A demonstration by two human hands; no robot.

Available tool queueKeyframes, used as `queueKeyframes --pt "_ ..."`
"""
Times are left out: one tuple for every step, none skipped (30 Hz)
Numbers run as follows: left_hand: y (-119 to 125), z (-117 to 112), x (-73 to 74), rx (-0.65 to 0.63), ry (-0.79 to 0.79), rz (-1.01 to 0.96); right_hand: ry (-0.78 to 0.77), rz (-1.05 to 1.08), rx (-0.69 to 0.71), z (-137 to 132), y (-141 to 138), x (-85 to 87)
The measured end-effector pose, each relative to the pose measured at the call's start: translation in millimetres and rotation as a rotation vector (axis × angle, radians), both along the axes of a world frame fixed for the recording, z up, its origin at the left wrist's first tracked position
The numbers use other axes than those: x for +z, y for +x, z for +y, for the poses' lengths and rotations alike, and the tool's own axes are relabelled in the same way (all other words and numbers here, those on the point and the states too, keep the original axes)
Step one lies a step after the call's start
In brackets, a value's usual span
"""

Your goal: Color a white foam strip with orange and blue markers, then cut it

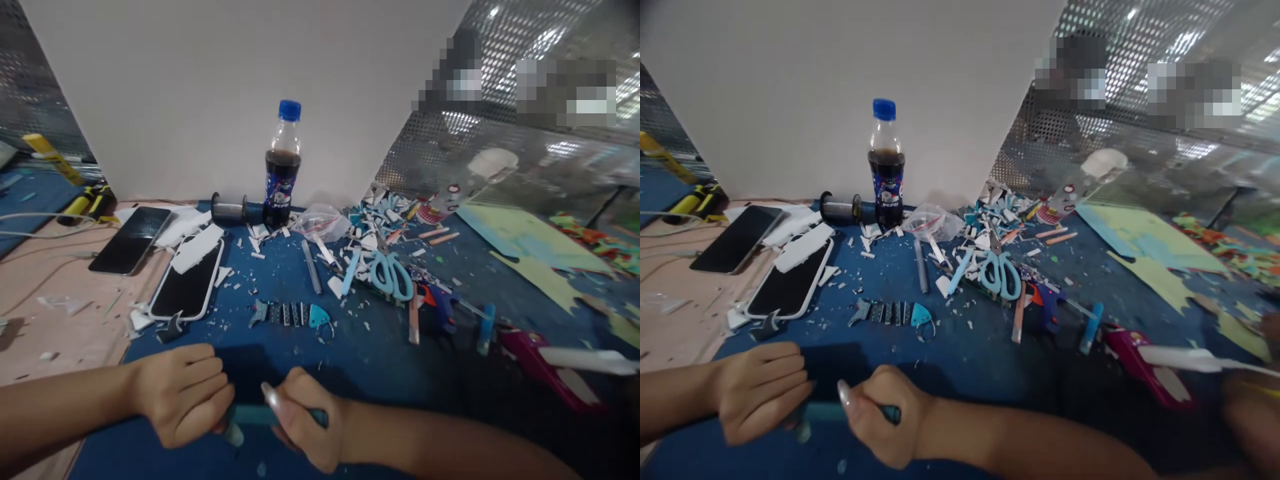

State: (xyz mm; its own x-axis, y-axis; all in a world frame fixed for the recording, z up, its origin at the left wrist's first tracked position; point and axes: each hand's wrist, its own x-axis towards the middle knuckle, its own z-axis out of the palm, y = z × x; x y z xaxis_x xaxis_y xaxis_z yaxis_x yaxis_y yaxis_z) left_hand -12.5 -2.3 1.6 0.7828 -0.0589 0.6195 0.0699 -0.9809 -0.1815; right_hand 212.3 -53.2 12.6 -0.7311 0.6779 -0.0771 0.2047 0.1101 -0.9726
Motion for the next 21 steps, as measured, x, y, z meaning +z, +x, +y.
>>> queueKeyframes --pt "-0.1 -1.1 0.5 0.002 -0.012 0.0 0.005 0.011 -0.012 -0.3 -1.1 3.0" --pt "-0.3 -2.2 0.8 0.007 -0.026 -0.003 0.005 0.021 -0.007 -0.2 -1.9 5.0" --pt "-0.5 -3.4 0.6 0.02 -0.04 -0.009 0.002 0.031 -0.006 0.1 -2.4 6.1" --pt "-0.9 -4.4 0.1 0.033 -0.049 -0.013 0.003 0.044 -0.01 0.3 -2.7 6.5" --pt "-1.4 -5.2 -0.7 0.045 -0.048 -0.015 0.005 0.059 -0.017 0.3 -2.8 6.4" --pt "-1.8 -5.7 -1.5 0.05 -0.038 -0.014 0.008 0.072 -0.03 -0.1 -2.9 5.8" --pt "-2.0 -5.8 -2.3 0.049 -0.024 -0.011 0.009 0.083 -0.048 -0.8 -2.9 5.0" --pt "-2.0 -5.6 -2.8 0.047 -0.012 -0.005 0.006 0.093 -0.063 -1.7 -3.0 4.1" --pt "-1.8 -5.0 -3.0 0.042 -0.005 0.003 0.004 0.099 -0.072 -2.6 -3.0 3.3" --pt "-1.4 -4.2 -2.9 0.033 -0.004 0.011 0.008 0.1 -0.073 -3.5 -3.1 2.6" --pt "-0.8 -3.3 -2.5 0.023 -0.011 0.017 0.024 0.098 -0.073 -4.0 -3.1 2.1" --pt "-0.3 -2.1 -2.0 0.01 -0.023 0.023 0.052 0.092 -0.072 -4.3 -3.2 1.6" --pt "0.0 -0.8 -1.7 -0.003 -0.04 0.023 0.092 0.079 -0.068 -4.3 -3.4 1.1" --pt "0.1 0.7 -1.5 -0.019 -0.058 0.021 0.136 0.064 -0.063 -4.1 -3.8 0.7" --pt "0.0 2.3 -1.7 -0.031 -0.081 0.018 0.185 0.05 -0.062 -3.8 -4.5 0.1" --pt "-0.1 4.2 -2.3 -0.035 -0.113 0.015 0.241 0.042 -0.067 -3.7 -5.5 -0.7" --pt "0.0 6.1 -3.1 -0.033 -0.163 0.005 0.308 0.038 -0.083 -3.7 -6.9 -1.9" --pt "0.4 8.2 -4.1 -0.02 -0.225 -0.008 0.39 0.028 -0.11 -4.0 -8.4 -3.4" --pt "1.5 10.3 -5.3 -0.005 -0.299 -0.031 0.489 0.011 -0.151 -4.5 -10.0 -5.3" --pt "3.3 12.3 -6.4 0.021 -0.367 -0.077 0.597 -0.017 -0.207 -5.0 -11.4 -7.4" --pt "5.9 14.1 -7.6 0.054 -0.397 -0.126 0.715 -0.059 -0.262 -5.4 -12.3 -9.3"
